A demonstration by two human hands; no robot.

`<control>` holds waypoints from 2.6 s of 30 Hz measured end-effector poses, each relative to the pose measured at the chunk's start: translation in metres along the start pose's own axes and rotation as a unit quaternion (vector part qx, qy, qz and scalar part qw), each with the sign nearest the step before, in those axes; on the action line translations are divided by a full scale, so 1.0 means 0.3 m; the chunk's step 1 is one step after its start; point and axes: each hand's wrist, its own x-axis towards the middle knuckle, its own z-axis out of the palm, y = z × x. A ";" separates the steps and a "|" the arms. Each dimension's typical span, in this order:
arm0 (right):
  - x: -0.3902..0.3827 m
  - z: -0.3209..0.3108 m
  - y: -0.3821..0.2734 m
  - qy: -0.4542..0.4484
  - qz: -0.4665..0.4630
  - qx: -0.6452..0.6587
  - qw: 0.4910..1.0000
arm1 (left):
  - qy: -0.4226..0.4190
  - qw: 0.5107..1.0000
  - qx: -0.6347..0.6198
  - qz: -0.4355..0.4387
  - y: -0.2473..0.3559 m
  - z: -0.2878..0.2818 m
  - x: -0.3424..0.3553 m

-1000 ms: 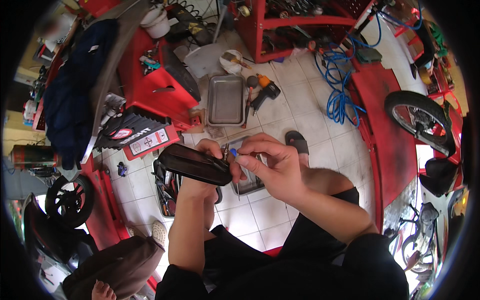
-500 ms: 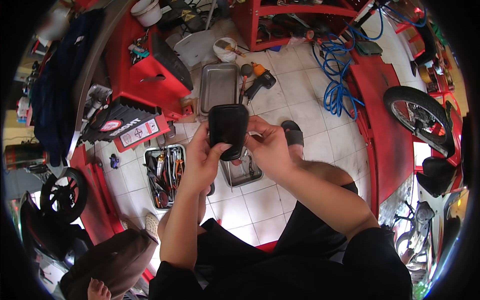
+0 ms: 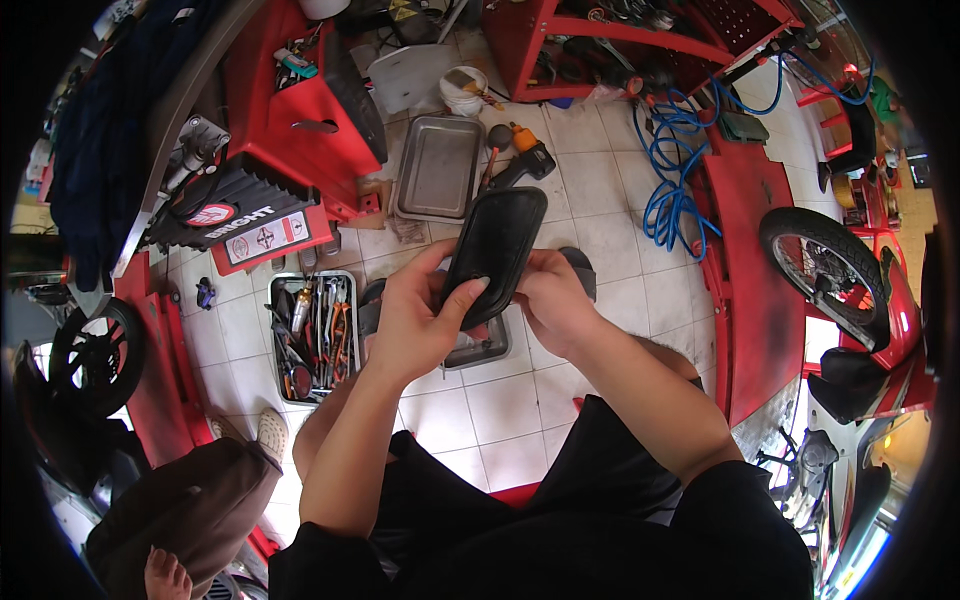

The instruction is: The person cleans and assembles small motorcycle components, including a spacer and a rubber cover, by hand and using a screwdriver.

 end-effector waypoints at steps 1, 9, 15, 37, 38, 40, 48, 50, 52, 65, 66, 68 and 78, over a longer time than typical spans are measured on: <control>0.003 -0.008 0.002 0.016 0.045 0.042 0.998 | 0.002 1.000 0.016 -0.010 -0.001 -0.001 0.000; -0.015 -0.006 -0.034 -0.068 0.075 0.104 0.989 | 0.006 0.999 0.034 0.014 0.005 -0.001 -0.015; -0.018 -0.033 -0.027 -0.108 0.045 0.136 0.984 | 0.027 0.995 0.069 0.070 0.014 0.000 -0.021; -0.067 -0.011 -0.065 -0.226 -0.023 0.024 0.974 | 0.002 0.996 -0.072 0.052 -0.014 -0.015 -0.013; -0.068 -0.009 -0.065 -0.225 -0.024 0.025 0.974 | 0.000 0.996 -0.071 0.051 -0.015 -0.017 -0.013; -0.072 -0.002 -0.064 -0.201 -0.072 -0.027 0.977 | -0.006 0.996 -0.073 0.051 -0.018 -0.018 -0.012; -0.082 0.008 -0.059 -0.179 -0.085 -0.062 0.978 | -0.010 0.997 -0.074 0.030 -0.009 -0.013 -0.015; -0.085 0.013 -0.057 -0.173 -0.081 -0.078 0.978 | -0.010 0.997 -0.076 0.023 -0.006 -0.012 -0.015; -0.089 0.019 -0.054 -0.134 -0.102 -0.137 0.976 | -0.015 0.997 -0.077 0.022 -0.005 -0.013 -0.016; -0.084 0.020 -0.034 -0.113 0.006 0.024 0.993 | 0.001 0.997 -0.074 -0.031 -0.008 -0.014 -0.008; -0.082 0.016 -0.034 -0.130 0.011 0.041 0.991 | 0.000 0.997 -0.072 -0.026 -0.010 -0.016 -0.009; -0.082 0.013 -0.037 -0.149 0.016 0.058 0.987 | 0.001 0.997 -0.070 -0.021 -0.012 -0.016 -0.010; -0.070 0.014 -0.018 -0.155 0.046 0.108 0.981 | 0.003 0.997 -0.078 -0.015 -0.011 -0.033 -0.018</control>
